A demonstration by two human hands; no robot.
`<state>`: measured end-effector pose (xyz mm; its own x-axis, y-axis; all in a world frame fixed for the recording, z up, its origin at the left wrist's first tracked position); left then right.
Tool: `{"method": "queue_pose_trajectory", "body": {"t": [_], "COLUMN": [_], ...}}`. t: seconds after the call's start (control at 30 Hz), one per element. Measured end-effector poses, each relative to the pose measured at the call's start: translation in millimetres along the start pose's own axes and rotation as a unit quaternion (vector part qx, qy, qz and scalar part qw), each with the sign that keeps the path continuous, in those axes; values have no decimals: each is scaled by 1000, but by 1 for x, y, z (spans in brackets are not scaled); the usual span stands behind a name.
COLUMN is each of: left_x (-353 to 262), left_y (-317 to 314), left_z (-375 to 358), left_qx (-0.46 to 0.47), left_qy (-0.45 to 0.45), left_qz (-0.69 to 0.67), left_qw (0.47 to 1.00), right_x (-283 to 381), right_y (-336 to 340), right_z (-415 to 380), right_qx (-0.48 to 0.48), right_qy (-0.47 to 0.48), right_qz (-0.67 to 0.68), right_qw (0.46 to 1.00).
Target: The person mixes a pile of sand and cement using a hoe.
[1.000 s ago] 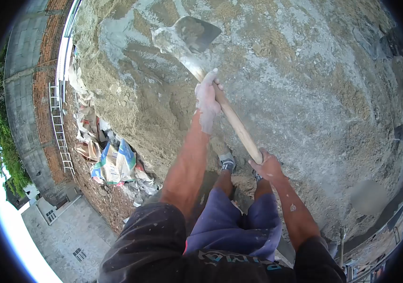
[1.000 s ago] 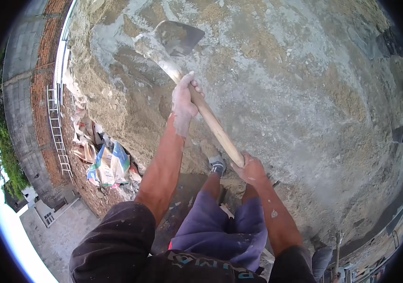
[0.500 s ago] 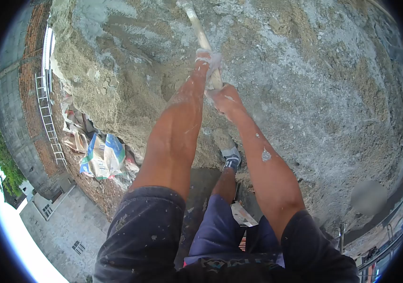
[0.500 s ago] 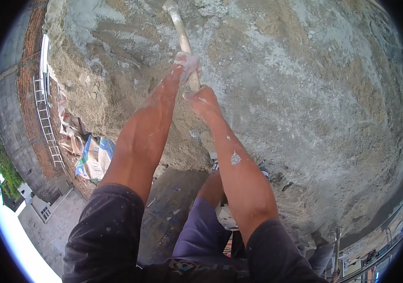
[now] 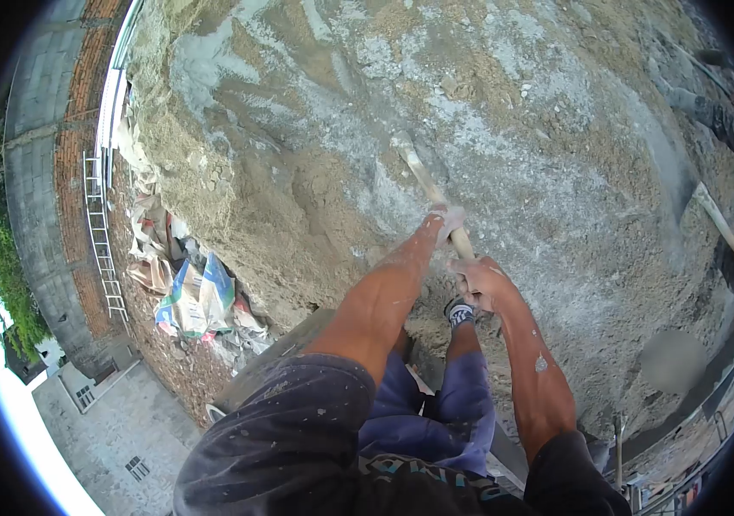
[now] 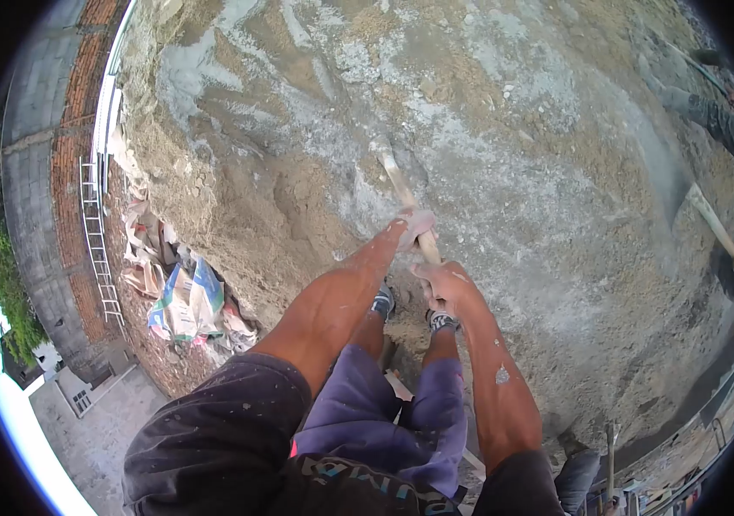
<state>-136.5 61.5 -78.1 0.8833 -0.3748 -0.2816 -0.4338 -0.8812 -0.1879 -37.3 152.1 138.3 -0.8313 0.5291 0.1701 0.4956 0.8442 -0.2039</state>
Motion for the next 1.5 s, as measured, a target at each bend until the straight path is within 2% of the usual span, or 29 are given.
{"method": "queue_pose_trajectory", "body": {"t": [0.13,0.2,0.23,0.27,0.3,0.37,0.4,0.43,0.5,0.53,0.57,0.6,0.63,0.73,0.77,0.8,0.87,0.9,1.0,1.03,1.07,1.1,1.13,1.2,1.23,1.3,1.37,1.43,1.5], "left_x": [-26,-4,18,36,51,92,133,147,152,154,146,132,109,-7,-48,-102,-215,-259,-384,-405,-414,-413,-408,-402,-398,-385,-352,-336,-320], "left_y": [-120,-161,-186,-210,-240,-291,-313,-324,-317,-307,-291,-271,-249,-130,-84,-37,41,82,172,191,207,227,250,291,310,330,338,337,325], "left_z": [-68,-85,-86,-93,-118,-179,-183,-202,-219,-221,-215,-201,-185,-148,-134,-147,-202,-212,-268,-277,-277,-260,-235,-181,-152,-105,-61,-34,-20], "left_qx": [-73,-60,-34,-40,-26,108,118,109,83,65,59,51,44,-110,-130,-160,-226,-221,-240,-290,-339,-397,-450,-505,-511,-474,-378,-335,-306], "left_qy": [50,101,127,125,149,165,175,224,226,228,209,188,160,4,-56,-74,-174,-264,-486,-521,-548,-556,-563,-549,-529,-463,-354,-278,-209], "left_qz": [-56,-115,-132,-135,-155,-132,-137,-137,-194,-224,-242,-259,-277,-247,-259,-265,-267,-269,-172,-142,-114,-57,2,93,122,175,220,294,283], "left_qw": [995,986,982,982,976,971,968,959,951,945,946,946,947,963,956,948,920,900,822,790,756,728,693,660,667,728,827,851,885], "right_x": [-19,-66,-117,-152,-179,-255,-298,-322,-310,-304,-282,-290,-260,-168,-157,-125,-45,7,133,169,201,224,241,249,239,217,183,165,151], "right_y": [88,124,148,155,156,172,182,189,195,196,195,206,195,131,115,81,5,-42,-175,-216,-253,-284,-310,-333,-338,-340,-330,-326,-316], "right_z": [-98,-160,-180,-210,-240,-281,-293,-299,-312,-320,-307,-284,-256,-138,-84,-36,34,50,89,87,91,103,114,154,181,213,221,222,211], "right_qx": [-14,-58,-99,-162,-226,-295,-295,-297,-398,-436,-418,-413,-406,-291,-263,-223,-194,-191,-169,-154,-135,-99,-94,-80,-70,-66,-73,-59,-52], "right_qy": [-19,-31,-49,-26,-39,-36,17,68,127,155,161,142,125,135,187,229,389,435,473,465,484,478,478,460,438,410,387,383,355], "right_qz": [51,61,57,40,2,-90,-139,-190,-338,-408,-380,-483,-463,-384,-386,-373,-379,-369,-372,-351,-353,-328,-337,-341,-340,-335,-329,-292,-290], "right_qw": [998,996,992,986,973,951,945,933,843,787,809,759,778,866,865,871,817,799,781,798,789,809,806,816,829,846,858,874,887]}}
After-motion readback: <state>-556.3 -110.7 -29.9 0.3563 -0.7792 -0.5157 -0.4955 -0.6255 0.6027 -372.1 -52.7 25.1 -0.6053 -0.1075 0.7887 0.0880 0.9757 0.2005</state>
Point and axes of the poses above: each hand's wrist, its own z-axis towards the middle knuckle, its own y-axis out of the back of the hand, x = y × z, the point moved 6 cm from there along z, towards the middle knuckle, and after that the axes turned 5 degrees about -x, right-handed, at the moved point
